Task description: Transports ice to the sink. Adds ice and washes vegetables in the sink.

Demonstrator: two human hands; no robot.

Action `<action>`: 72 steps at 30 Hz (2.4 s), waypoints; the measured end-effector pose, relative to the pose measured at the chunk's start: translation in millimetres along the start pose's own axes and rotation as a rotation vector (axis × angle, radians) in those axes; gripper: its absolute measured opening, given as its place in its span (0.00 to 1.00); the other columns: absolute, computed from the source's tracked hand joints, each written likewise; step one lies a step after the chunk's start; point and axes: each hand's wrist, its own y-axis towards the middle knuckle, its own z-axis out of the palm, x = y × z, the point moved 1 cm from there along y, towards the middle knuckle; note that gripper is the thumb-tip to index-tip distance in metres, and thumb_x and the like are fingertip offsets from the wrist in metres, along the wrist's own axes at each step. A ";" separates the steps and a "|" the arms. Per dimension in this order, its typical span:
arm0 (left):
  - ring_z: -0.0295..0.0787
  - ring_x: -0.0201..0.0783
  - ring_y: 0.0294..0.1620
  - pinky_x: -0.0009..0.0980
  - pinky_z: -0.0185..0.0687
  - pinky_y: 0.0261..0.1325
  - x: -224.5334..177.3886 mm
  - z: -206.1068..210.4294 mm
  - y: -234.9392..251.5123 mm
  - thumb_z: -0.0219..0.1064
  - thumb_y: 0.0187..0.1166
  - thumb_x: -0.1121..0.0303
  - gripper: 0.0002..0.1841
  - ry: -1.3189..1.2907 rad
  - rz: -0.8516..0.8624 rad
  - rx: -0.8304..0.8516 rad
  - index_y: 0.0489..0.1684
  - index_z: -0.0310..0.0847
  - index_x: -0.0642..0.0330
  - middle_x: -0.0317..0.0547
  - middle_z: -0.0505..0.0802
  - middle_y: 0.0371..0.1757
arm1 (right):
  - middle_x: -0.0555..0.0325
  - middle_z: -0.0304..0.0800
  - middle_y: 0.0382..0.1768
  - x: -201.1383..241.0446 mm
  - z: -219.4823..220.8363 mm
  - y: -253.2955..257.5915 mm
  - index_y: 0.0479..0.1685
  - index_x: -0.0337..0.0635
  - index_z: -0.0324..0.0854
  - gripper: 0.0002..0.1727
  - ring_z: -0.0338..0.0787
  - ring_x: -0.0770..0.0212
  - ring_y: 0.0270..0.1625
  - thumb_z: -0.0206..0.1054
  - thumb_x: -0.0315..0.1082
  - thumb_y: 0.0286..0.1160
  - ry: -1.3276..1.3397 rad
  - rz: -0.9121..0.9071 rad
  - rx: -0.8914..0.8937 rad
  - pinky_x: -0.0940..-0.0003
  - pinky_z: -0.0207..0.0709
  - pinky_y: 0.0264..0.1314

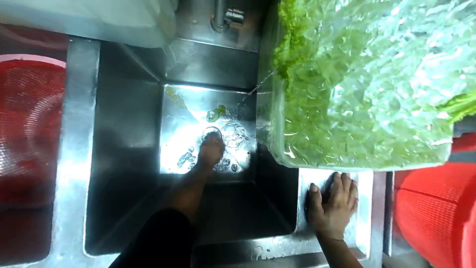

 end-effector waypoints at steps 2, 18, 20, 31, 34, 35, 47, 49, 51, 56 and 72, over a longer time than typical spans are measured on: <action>0.76 0.62 0.79 0.61 0.78 0.72 -0.2 -13.6 25.7 0.58 0.87 0.52 0.24 -0.039 -0.194 -0.064 0.68 0.83 0.60 0.61 0.82 0.76 | 0.40 0.62 0.89 -0.9 0.3 -1.1 0.86 0.40 0.69 0.53 0.54 0.36 0.93 0.41 0.76 0.76 0.008 -0.010 0.000 0.27 0.41 0.90; 0.84 0.58 0.71 0.57 0.86 0.65 -45.9 22.1 -41.0 0.55 0.89 0.57 0.21 -0.015 -0.122 0.276 0.69 0.82 0.60 0.58 0.83 0.74 | 0.42 0.61 0.90 2.0 -2.1 -0.4 0.87 0.41 0.69 0.50 0.53 0.35 0.94 0.44 0.72 0.77 0.010 0.008 0.015 0.26 0.41 0.89; 0.84 0.53 0.72 0.56 0.82 0.70 -46.3 14.2 -41.5 0.53 0.89 0.46 0.25 0.012 0.085 0.286 0.60 0.88 0.54 0.52 0.88 0.69 | 0.43 0.61 0.91 1.3 -1.6 -0.5 0.87 0.41 0.69 0.50 0.53 0.36 0.94 0.44 0.72 0.77 0.009 0.015 0.014 0.26 0.40 0.89; 0.75 0.63 0.79 0.60 0.77 0.74 -8.7 -20.3 4.2 0.65 0.83 0.55 0.22 -0.144 -0.390 0.027 0.70 0.82 0.57 0.63 0.78 0.79 | 0.43 0.60 0.91 -0.2 0.4 -0.8 0.87 0.42 0.69 0.50 0.53 0.36 0.94 0.43 0.72 0.77 0.000 0.008 0.010 0.25 0.41 0.88; 0.84 0.64 0.70 0.62 0.80 0.69 -40.6 -19.7 -7.8 0.61 0.86 0.55 0.22 -0.186 -0.261 0.078 0.65 0.84 0.64 0.65 0.84 0.72 | 0.42 0.62 0.90 0.7 -0.4 0.0 0.86 0.41 0.70 0.50 0.54 0.34 0.93 0.43 0.73 0.77 -0.001 -0.001 -0.004 0.24 0.42 0.88; 0.86 0.63 0.68 0.63 0.81 0.66 -51.2 -34.6 -8.3 0.61 0.87 0.52 0.23 -0.171 -0.186 0.109 0.62 0.85 0.64 0.64 0.87 0.68 | 0.42 0.62 0.90 0.2 -0.5 -0.2 0.86 0.40 0.70 0.51 0.54 0.34 0.93 0.42 0.74 0.77 0.001 -0.002 -0.006 0.24 0.42 0.88; 0.78 0.68 0.76 0.65 0.72 0.74 -81.6 -146.7 57.7 0.59 0.84 0.74 0.23 -0.375 -0.480 0.332 0.79 0.71 0.68 0.72 0.81 0.74 | 0.39 0.62 0.89 2.0 -1.4 0.5 0.85 0.39 0.70 0.51 0.55 0.33 0.93 0.42 0.73 0.76 -0.015 -0.009 -0.002 0.24 0.43 0.87; 0.79 0.67 0.75 0.64 0.71 0.76 -96.1 -151.5 40.6 0.55 0.89 0.72 0.23 -0.548 -0.454 0.437 0.81 0.69 0.68 0.74 0.82 0.73 | 0.42 0.62 0.90 1.5 -1.3 0.6 0.85 0.41 0.70 0.51 0.54 0.35 0.93 0.42 0.73 0.75 -0.022 0.003 0.004 0.25 0.43 0.87; 0.78 0.65 0.77 0.61 0.68 0.80 -109.2 -154.6 23.0 0.54 0.92 0.70 0.22 -0.659 -0.417 0.505 0.81 0.69 0.69 0.72 0.81 0.74 | 0.45 0.62 0.90 2.2 -1.2 0.9 0.86 0.43 0.70 0.51 0.54 0.36 0.94 0.42 0.74 0.75 -0.029 0.019 0.010 0.26 0.42 0.88; 0.93 0.44 0.43 0.50 0.90 0.54 -136.5 -146.1 -46.0 0.63 0.88 0.57 0.16 -0.628 -0.037 0.389 0.60 0.87 0.57 0.51 0.94 0.44 | 0.52 0.60 0.92 2.7 -0.4 1.4 0.87 0.50 0.69 0.51 0.51 0.41 0.95 0.39 0.76 0.72 -0.031 0.059 0.031 0.27 0.41 0.89; 0.69 0.50 0.85 0.46 0.72 0.82 -242.2 -309.2 -50.3 0.57 0.85 0.68 0.21 -0.244 0.269 -0.733 0.75 0.82 0.55 0.49 0.75 0.85 | 0.54 0.62 0.91 4.5 -1.2 2.4 0.86 0.53 0.72 0.52 0.55 0.39 0.94 0.35 0.77 0.71 -0.058 0.068 0.015 0.25 0.46 0.86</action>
